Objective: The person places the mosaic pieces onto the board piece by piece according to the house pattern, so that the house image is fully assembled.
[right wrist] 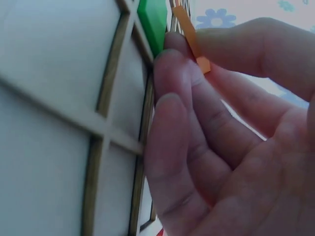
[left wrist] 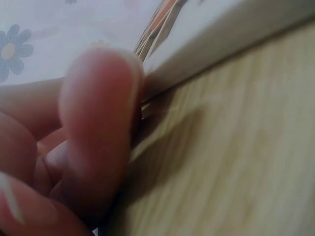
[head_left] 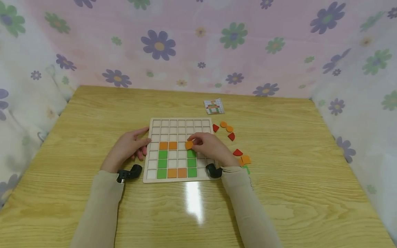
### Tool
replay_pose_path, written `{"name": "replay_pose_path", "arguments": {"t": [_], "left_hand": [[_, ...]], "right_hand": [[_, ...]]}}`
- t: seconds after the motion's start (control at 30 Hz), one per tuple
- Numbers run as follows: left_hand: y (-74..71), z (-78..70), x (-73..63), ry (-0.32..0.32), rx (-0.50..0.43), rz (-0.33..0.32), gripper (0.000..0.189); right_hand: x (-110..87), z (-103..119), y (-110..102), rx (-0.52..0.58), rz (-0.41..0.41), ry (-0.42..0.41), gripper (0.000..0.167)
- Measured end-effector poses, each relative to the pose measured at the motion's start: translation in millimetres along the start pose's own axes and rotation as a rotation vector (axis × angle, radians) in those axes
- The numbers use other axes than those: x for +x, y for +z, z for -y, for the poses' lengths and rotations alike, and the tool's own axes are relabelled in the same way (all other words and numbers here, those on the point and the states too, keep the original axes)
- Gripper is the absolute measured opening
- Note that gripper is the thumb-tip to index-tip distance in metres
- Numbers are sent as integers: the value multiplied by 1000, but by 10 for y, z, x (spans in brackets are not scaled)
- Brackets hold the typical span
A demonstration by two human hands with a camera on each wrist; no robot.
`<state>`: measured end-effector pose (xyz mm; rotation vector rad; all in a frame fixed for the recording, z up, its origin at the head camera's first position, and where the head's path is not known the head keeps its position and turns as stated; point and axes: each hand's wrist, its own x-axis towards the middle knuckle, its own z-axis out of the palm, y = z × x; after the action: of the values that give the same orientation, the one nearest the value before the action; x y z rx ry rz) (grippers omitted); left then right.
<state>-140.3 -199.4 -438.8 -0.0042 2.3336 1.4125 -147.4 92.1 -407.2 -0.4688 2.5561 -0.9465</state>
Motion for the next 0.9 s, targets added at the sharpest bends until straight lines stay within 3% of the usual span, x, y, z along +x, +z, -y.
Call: {"name": "replay_pose_path", "arguments": {"t": [0.27,0.9], "left_hand": [[0,20,8,-7,2,15,62],[-23,-32,12,-13,18,24,62]], "right_hand": [[38,59,46,-63,10,15,24],[73,196,145,-217,-58,23,23]]}}
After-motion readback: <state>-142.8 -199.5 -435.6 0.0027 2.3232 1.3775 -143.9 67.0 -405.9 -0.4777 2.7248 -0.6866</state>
